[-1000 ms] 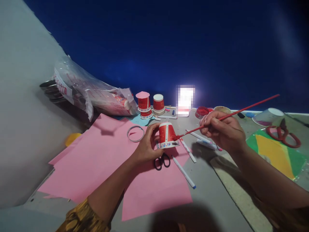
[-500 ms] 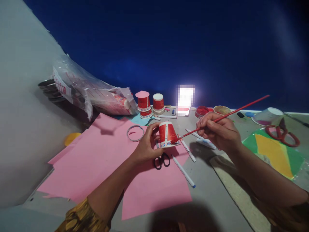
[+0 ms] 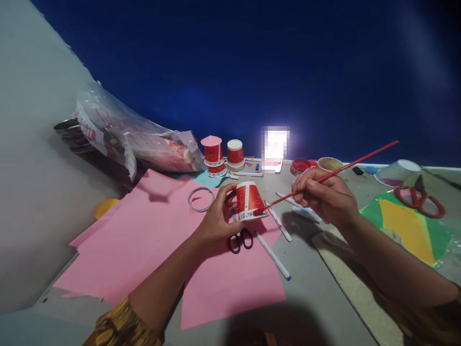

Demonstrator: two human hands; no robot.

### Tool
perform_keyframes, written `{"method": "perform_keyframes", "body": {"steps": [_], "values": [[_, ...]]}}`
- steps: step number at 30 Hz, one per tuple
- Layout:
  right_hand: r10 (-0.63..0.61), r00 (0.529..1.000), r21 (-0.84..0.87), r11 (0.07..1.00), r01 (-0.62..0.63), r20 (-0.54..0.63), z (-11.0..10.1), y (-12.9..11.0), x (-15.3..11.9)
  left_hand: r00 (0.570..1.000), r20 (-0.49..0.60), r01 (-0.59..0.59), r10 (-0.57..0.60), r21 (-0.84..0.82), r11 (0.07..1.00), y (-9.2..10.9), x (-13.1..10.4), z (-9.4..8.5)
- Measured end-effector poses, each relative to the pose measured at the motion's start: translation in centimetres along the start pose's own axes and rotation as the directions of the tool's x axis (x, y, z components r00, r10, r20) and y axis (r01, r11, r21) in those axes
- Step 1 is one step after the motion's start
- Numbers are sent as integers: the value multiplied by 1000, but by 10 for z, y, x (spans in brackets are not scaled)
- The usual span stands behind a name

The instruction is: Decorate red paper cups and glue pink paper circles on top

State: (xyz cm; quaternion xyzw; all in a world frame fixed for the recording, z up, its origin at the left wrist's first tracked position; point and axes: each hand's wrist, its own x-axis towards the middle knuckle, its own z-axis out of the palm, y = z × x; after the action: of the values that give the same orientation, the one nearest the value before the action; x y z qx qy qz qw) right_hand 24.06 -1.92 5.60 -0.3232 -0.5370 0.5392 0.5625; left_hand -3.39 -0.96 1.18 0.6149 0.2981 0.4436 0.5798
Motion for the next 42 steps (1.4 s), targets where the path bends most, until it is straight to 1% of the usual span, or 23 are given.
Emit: {"method": "perform_keyframes", "body": {"steps": [3,10,13,19,27,33,38,42], "values": [[-21,999,-10,1000,20,-35,0,0,1,1000,6,13,-13,-7,1000,1,0,-1],[-52,987,-47,998,46,-152,1,2,6,1000,16,-13,12,25,1000,-2,0,-2],[-66,982,-70,996,55,-175,2,3,5,1000,18,-8,7,32,999,-4,-1,-2],[-46,985,-96,995,30,-164,6,4,4,999,33,-6,6,-5,1000,-7,-2,-1],[-52,984,-112,993,33,-173,9,5,3,999,24,47,-46,-45,998,-1,-3,2],[-54,983,-131,991,32,-174,8,7,2,998,17,66,-65,-38,997,1,-4,3],[-58,988,-124,991,41,-140,7,8,1,999,27,48,-47,-31,998,0,-3,2],[-67,987,-130,990,47,-149,6,8,1,999,32,34,-33,-36,999,-2,-2,1]]}}
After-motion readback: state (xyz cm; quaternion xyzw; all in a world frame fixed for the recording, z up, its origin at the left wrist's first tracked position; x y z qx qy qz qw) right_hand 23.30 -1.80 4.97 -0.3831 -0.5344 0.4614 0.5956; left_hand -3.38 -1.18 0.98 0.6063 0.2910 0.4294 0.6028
